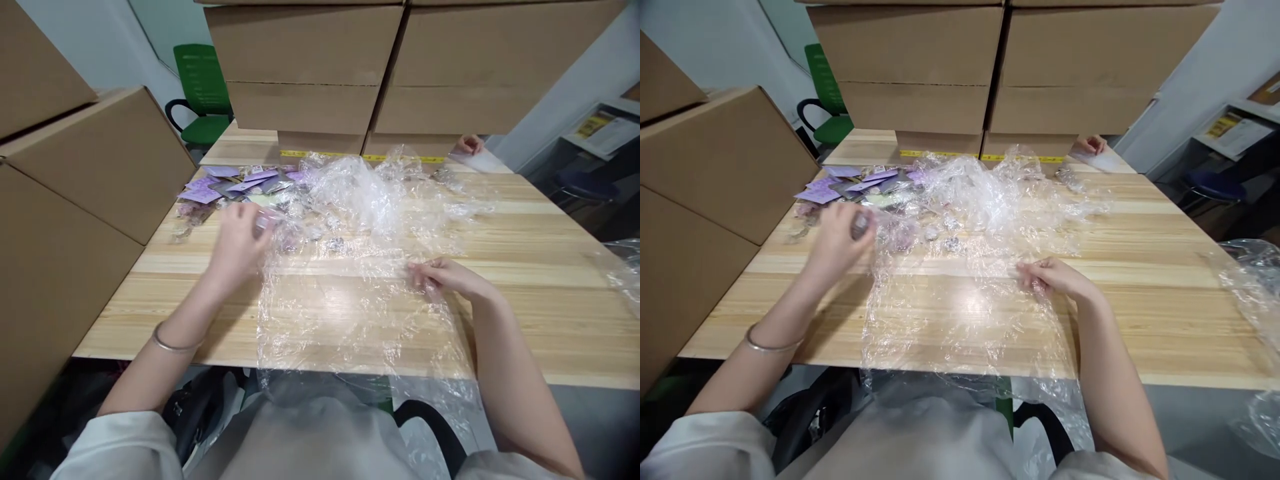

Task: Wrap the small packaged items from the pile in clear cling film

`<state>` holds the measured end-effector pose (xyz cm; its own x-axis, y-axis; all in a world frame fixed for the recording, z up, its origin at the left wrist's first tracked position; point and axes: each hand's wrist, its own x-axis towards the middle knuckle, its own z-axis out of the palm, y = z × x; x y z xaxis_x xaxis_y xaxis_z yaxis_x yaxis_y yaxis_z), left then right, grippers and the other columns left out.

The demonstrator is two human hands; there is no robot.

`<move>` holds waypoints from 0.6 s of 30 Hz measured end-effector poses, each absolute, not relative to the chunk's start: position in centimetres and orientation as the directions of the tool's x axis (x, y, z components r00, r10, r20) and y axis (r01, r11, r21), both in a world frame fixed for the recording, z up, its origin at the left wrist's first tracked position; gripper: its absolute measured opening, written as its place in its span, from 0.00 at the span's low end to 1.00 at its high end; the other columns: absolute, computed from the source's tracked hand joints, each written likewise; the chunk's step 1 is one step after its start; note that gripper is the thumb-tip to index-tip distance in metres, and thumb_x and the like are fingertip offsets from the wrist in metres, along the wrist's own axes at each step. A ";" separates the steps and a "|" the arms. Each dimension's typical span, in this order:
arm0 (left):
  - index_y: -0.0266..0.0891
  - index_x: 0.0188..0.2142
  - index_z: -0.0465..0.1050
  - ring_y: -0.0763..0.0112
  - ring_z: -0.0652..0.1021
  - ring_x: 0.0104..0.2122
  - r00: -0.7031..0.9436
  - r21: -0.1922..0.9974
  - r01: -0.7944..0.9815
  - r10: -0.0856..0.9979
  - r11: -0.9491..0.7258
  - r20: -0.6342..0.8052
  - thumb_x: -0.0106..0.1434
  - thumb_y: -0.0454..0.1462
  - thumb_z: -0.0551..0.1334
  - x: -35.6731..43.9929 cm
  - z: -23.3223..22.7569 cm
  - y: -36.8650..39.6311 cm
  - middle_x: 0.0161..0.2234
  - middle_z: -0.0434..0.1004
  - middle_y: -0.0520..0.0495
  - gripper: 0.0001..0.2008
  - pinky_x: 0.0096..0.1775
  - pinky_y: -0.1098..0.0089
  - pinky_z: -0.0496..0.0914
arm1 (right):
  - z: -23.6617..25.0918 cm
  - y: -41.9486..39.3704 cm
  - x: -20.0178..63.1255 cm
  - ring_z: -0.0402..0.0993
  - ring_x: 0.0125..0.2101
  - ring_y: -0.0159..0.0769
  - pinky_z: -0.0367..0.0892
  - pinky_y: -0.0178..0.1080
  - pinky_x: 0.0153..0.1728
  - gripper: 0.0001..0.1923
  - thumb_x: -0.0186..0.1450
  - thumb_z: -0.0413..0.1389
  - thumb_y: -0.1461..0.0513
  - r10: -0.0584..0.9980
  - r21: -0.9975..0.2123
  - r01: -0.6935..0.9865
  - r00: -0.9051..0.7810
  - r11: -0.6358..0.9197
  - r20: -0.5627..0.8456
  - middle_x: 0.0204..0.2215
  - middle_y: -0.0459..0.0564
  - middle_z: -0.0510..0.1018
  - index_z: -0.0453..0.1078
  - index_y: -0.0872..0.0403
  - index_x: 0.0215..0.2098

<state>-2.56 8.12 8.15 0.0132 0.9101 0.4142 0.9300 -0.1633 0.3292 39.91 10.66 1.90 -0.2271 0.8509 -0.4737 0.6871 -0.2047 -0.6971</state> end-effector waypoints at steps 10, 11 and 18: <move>0.40 0.53 0.66 0.56 0.68 0.51 0.810 0.423 0.448 0.558 -0.787 0.181 0.67 0.42 0.59 10.6 -0.2 5.7 0.52 0.69 0.39 0.16 0.51 0.57 0.66 | 3.4 9.4 41.9 0.71 0.30 0.36 0.64 0.38 0.35 0.27 0.61 0.54 0.40 0.817 -0.717 0.687 -0.345 -0.115 -0.462 0.28 0.51 0.76 0.72 0.54 0.29; 0.40 0.55 0.65 0.54 0.67 0.53 0.807 0.411 0.471 0.569 -0.781 0.156 0.66 0.46 0.61 10.5 -0.7 5.7 0.54 0.68 0.38 0.21 0.52 0.55 0.65 | 3.7 9.1 42.2 0.72 0.34 0.38 0.65 0.38 0.36 0.25 0.61 0.56 0.41 0.779 -0.732 0.673 -0.402 -0.105 -0.481 0.33 0.53 0.78 0.72 0.55 0.31; 0.45 0.68 0.48 0.47 0.58 0.63 0.783 0.420 0.541 0.619 -0.728 0.065 0.67 0.57 0.54 8.0 0.3 4.9 0.66 0.54 0.35 0.36 0.60 0.48 0.58 | 4.7 6.1 42.4 0.69 0.26 0.34 0.64 0.37 0.29 0.27 0.59 0.57 0.40 0.908 -0.739 0.671 -0.264 -0.070 -0.325 0.22 0.48 0.72 0.72 0.55 0.38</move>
